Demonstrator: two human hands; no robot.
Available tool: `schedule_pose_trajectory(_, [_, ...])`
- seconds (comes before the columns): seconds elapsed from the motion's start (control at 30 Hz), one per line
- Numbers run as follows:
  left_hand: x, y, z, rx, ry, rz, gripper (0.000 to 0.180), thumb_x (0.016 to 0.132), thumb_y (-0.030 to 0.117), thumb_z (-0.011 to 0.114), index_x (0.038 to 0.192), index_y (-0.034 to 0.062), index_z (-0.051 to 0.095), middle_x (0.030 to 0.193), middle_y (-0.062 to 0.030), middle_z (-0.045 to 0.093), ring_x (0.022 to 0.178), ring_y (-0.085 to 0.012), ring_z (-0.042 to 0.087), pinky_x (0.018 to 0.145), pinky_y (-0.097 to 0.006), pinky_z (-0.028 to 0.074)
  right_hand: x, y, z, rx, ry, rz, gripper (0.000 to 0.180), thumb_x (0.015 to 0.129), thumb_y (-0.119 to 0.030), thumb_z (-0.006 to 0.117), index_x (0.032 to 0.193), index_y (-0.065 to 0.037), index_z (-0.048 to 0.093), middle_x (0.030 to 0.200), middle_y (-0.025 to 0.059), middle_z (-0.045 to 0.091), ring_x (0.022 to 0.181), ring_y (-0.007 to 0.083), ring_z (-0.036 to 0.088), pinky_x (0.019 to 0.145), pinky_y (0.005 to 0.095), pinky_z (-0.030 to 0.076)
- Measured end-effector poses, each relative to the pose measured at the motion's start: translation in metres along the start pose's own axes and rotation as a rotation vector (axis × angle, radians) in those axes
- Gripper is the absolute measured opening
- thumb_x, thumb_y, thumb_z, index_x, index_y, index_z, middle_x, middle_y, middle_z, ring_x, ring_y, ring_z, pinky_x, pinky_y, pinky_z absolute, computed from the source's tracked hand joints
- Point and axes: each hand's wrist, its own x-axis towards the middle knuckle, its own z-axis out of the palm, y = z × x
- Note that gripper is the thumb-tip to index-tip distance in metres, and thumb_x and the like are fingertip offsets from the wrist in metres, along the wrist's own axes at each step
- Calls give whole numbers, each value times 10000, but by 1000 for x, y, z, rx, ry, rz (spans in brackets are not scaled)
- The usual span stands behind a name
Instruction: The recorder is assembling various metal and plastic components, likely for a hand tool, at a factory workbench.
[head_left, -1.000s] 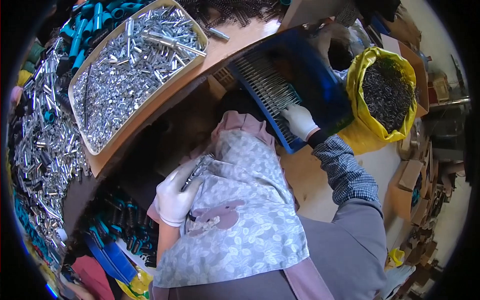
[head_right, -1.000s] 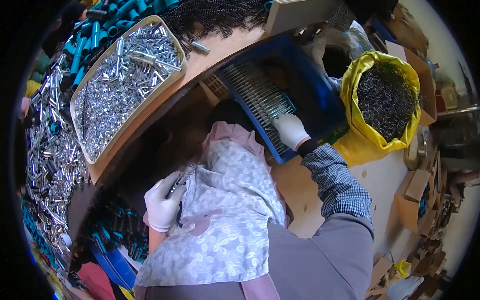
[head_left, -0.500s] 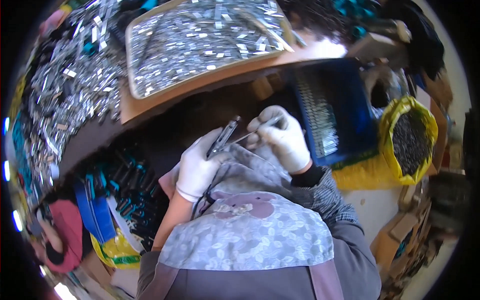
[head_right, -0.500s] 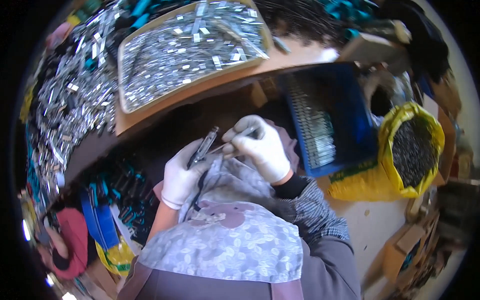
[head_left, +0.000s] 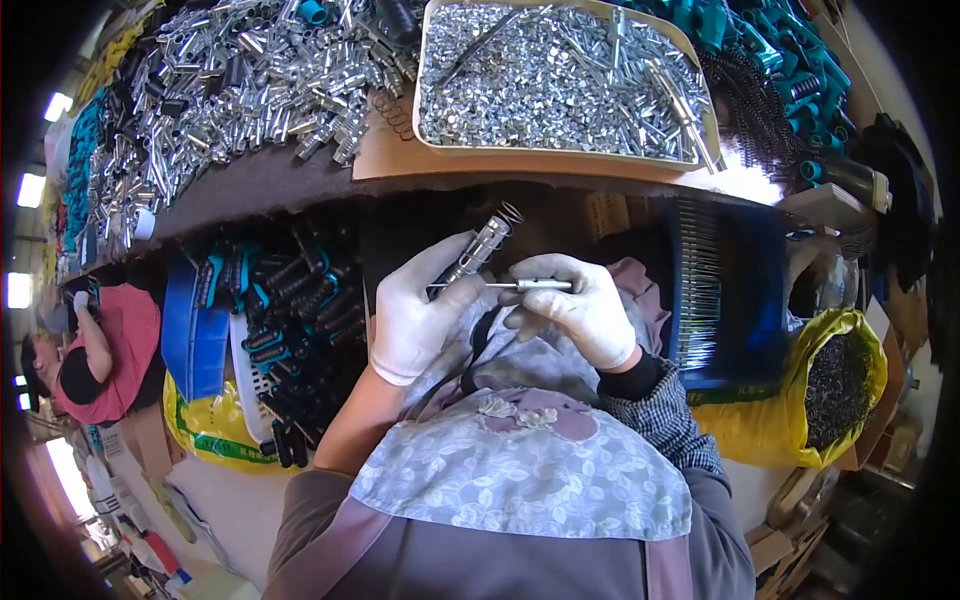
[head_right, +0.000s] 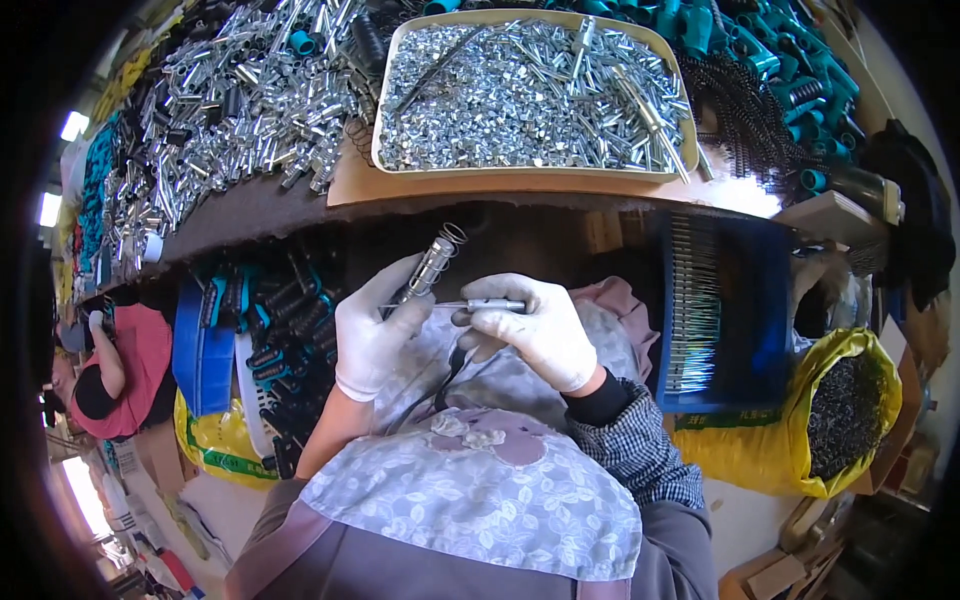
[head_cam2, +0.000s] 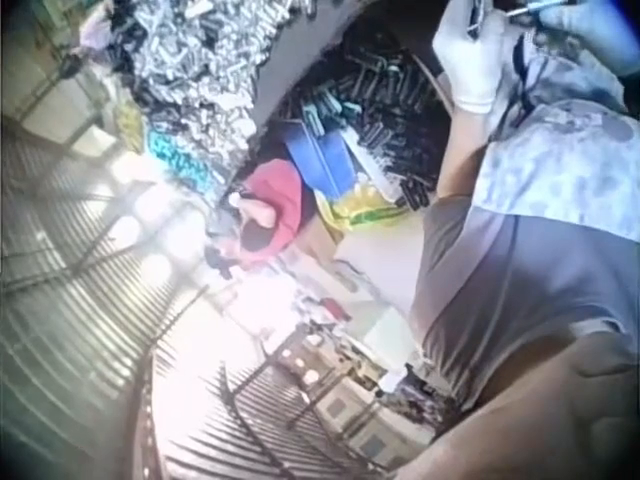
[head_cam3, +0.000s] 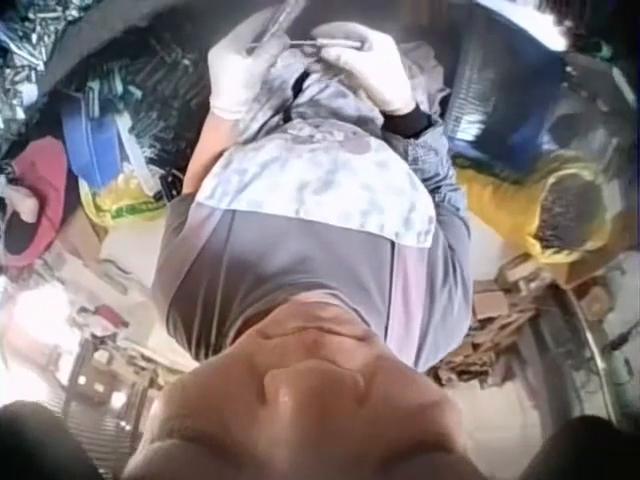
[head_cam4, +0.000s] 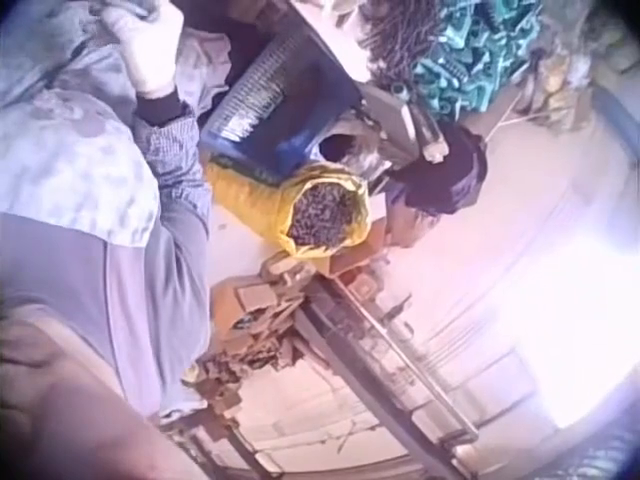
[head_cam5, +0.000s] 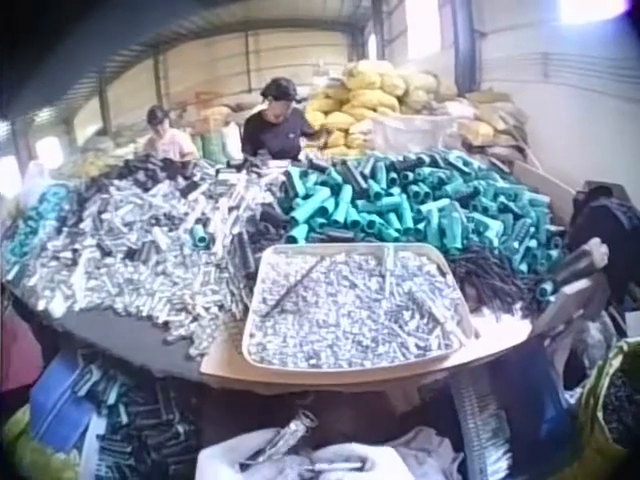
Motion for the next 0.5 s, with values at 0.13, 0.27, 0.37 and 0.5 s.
schedule_pose_trajectory(0.13, [1,2,-6,200,-27,212,492,788,121,737,1241,-57,659,1029,-147,720,935,-222,693,840,-330,526,0,-4,-3,6,-3,79,367,958,-97,658,1257,102,581,1020,191,723,825,225,740,703,302,619])
schedule_pose_trajectory(0.27, [1,3,-7,300,-22,276,505,763,151,761,1215,-54,671,1020,-181,711,905,-279,702,825,-340,531,3,-2,2,-63,55,78,282,953,-124,665,1142,83,630,863,116,704,684,154,687,623,261,568])
schedule_pose_trajectory(0.37, [0,-2,-7,289,-6,306,502,758,174,776,1201,-41,681,1001,-183,703,877,-302,695,805,-347,531,6,8,-1,-175,74,3,208,926,-116,675,1053,48,657,783,55,652,613,104,609,561,238,492])
schedule_pose_trajectory(0.5, [-1,-1,-16,349,-61,339,464,754,187,784,1166,-12,705,948,-169,698,831,-310,687,760,-351,529,-2,-8,-22,-329,224,-81,156,882,-106,664,985,9,671,745,8,612,586,66,555,530,221,428])
